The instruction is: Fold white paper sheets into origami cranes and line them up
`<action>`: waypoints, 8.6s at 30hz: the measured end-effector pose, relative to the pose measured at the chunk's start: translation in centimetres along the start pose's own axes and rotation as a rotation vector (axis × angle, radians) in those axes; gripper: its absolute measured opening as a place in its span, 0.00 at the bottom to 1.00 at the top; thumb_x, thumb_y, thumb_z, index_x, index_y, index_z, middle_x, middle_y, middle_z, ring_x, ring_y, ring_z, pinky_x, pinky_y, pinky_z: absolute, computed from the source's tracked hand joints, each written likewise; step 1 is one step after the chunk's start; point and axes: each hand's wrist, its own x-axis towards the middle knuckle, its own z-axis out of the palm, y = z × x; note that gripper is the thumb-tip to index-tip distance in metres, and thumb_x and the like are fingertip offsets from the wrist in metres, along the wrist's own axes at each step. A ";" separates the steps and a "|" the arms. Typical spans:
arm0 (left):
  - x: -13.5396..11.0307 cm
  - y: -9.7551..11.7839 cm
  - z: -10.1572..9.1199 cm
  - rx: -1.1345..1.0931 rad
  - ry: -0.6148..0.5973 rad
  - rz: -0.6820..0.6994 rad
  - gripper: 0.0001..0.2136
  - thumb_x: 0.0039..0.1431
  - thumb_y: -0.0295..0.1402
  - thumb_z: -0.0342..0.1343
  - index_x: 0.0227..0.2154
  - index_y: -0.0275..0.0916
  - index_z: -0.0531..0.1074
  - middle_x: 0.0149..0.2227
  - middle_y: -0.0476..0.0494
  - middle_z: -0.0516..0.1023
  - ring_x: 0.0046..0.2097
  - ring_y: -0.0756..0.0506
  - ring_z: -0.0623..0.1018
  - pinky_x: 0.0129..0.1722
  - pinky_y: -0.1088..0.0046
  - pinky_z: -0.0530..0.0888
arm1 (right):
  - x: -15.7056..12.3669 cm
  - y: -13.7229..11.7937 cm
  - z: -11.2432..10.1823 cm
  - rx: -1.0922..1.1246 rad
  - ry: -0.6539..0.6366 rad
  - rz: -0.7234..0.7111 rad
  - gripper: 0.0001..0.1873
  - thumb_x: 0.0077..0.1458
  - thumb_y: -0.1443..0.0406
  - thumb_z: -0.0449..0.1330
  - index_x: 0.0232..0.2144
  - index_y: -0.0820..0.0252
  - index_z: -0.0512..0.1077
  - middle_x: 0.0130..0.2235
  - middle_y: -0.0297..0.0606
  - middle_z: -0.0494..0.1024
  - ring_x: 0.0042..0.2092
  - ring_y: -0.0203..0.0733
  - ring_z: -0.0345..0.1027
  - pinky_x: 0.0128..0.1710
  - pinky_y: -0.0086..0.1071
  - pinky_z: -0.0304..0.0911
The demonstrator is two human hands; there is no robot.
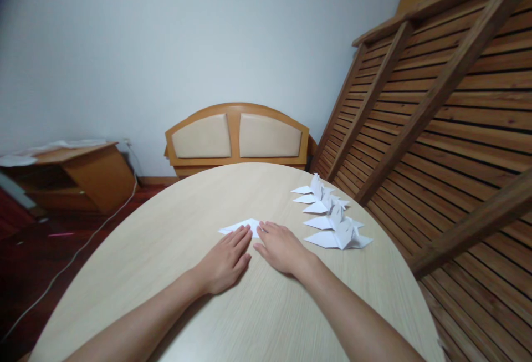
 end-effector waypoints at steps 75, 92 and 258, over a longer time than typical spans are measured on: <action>0.1 0.1 -1.6 -0.017 0.122 0.089 0.16 0.67 0.30 0.47 0.55 0.41 0.70 0.57 0.39 0.74 0.59 0.41 0.72 0.59 0.59 0.71 | -0.7 -0.2 0.3 0.141 0.138 -0.082 0.12 0.61 0.61 0.60 0.46 0.57 0.75 0.47 0.41 0.80 0.51 0.46 0.71 0.52 0.37 0.64; 0.1 0.0 -1.7 -0.024 0.167 0.064 0.12 0.67 0.31 0.49 0.49 0.42 0.75 0.52 0.43 0.78 0.53 0.41 0.75 0.53 0.61 0.73 | -0.9 0.4 -0.1 0.068 0.095 -0.199 0.16 0.65 0.57 0.56 0.49 0.52 0.77 0.51 0.40 0.79 0.52 0.47 0.70 0.52 0.40 0.64; -0.1 3.2 -1.4 -1.257 -0.009 -0.258 0.15 0.54 0.43 0.64 0.27 0.33 0.74 0.27 0.46 0.75 0.27 0.51 0.71 0.28 0.77 0.64 | 0.2 -1.5 -0.6 1.260 0.439 0.125 0.15 0.48 0.53 0.68 0.28 0.59 0.74 0.29 0.33 0.75 0.30 0.36 0.66 0.33 0.32 0.63</action>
